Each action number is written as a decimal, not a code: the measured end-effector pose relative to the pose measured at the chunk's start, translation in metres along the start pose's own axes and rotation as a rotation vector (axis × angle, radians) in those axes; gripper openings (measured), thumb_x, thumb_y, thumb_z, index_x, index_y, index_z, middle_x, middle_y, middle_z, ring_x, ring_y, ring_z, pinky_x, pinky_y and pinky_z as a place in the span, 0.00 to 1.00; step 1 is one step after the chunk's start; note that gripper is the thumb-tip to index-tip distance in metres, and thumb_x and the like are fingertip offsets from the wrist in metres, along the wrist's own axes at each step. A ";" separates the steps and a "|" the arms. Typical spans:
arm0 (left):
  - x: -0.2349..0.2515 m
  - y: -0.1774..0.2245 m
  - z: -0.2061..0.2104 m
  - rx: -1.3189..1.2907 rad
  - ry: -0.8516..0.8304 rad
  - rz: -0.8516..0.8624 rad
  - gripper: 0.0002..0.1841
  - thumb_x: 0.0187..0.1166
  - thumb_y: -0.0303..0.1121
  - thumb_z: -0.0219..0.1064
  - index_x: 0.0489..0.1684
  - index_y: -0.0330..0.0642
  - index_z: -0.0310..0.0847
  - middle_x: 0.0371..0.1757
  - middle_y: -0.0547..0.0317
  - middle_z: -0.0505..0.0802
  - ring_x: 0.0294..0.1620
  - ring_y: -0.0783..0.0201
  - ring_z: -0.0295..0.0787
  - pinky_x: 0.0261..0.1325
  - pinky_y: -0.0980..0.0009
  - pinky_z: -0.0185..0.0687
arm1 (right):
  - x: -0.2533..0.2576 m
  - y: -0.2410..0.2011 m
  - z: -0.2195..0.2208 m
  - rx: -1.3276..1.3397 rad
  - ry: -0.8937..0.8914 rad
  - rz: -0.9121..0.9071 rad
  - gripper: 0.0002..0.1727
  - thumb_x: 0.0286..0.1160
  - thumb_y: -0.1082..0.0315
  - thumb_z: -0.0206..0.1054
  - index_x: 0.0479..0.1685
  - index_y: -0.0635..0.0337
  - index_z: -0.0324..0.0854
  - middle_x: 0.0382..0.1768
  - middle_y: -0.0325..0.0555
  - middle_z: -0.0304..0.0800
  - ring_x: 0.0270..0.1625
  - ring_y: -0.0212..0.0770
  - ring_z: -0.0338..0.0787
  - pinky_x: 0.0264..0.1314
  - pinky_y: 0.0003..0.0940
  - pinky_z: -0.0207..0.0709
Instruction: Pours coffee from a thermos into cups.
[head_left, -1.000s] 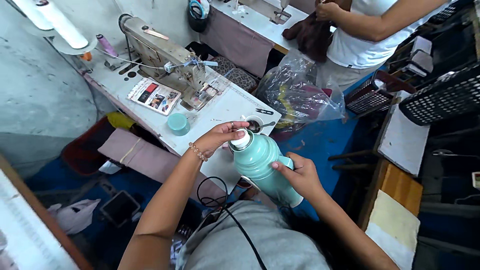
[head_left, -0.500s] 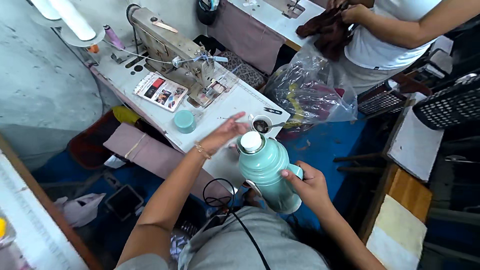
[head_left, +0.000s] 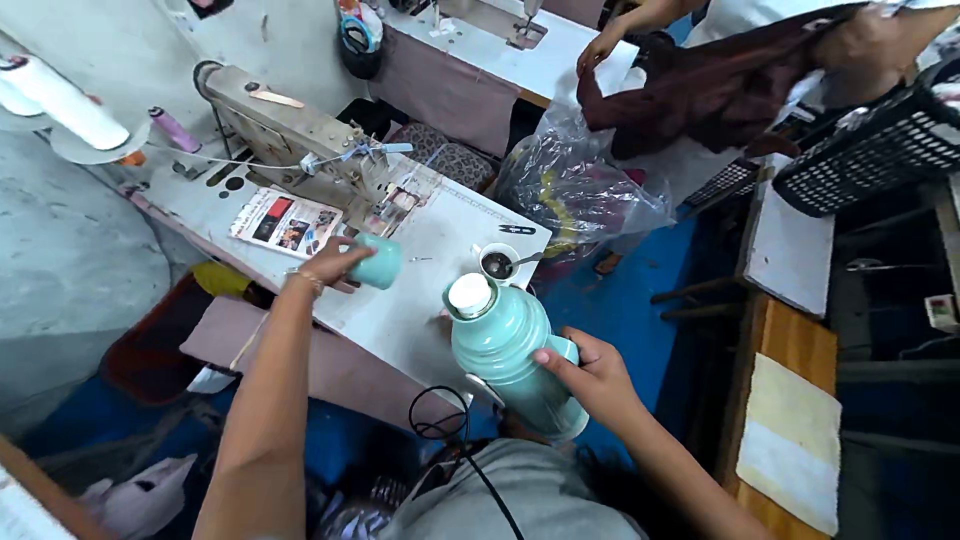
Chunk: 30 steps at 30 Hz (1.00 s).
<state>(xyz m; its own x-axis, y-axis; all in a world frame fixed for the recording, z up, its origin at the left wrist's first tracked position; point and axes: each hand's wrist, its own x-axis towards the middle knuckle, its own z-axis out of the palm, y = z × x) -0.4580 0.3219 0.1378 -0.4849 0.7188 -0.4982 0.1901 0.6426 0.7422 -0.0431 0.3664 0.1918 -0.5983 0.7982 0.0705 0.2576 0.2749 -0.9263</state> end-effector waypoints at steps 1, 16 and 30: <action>-0.032 0.029 -0.006 -0.033 -0.093 0.044 0.32 0.88 0.52 0.55 0.84 0.42 0.59 0.65 0.32 0.83 0.50 0.37 0.90 0.47 0.42 0.88 | 0.000 0.000 0.000 -0.028 -0.006 0.015 0.15 0.75 0.52 0.72 0.32 0.54 0.81 0.24 0.24 0.84 0.28 0.15 0.84 0.32 0.13 0.79; -0.142 0.111 0.060 0.564 -0.386 0.534 0.39 0.79 0.44 0.71 0.89 0.42 0.59 0.77 0.36 0.78 0.70 0.40 0.82 0.66 0.40 0.79 | 0.004 0.003 0.014 -0.199 -0.013 0.031 0.26 0.74 0.41 0.69 0.36 0.60 0.85 0.26 0.36 0.86 0.31 0.25 0.85 0.37 0.28 0.80; -0.157 0.095 0.093 0.419 -0.149 0.658 0.38 0.76 0.55 0.71 0.86 0.53 0.63 0.66 0.44 0.82 0.49 0.50 0.89 0.47 0.46 0.86 | -0.012 -0.010 -0.005 -0.124 -0.086 0.027 0.22 0.71 0.43 0.73 0.30 0.54 0.82 0.21 0.25 0.79 0.24 0.14 0.77 0.28 0.14 0.71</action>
<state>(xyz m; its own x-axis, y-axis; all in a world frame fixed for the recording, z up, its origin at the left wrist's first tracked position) -0.2845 0.2944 0.2451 -0.0477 0.9946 -0.0924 0.7179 0.0984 0.6891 -0.0350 0.3563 0.2020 -0.6510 0.7590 0.0096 0.3629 0.3223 -0.8743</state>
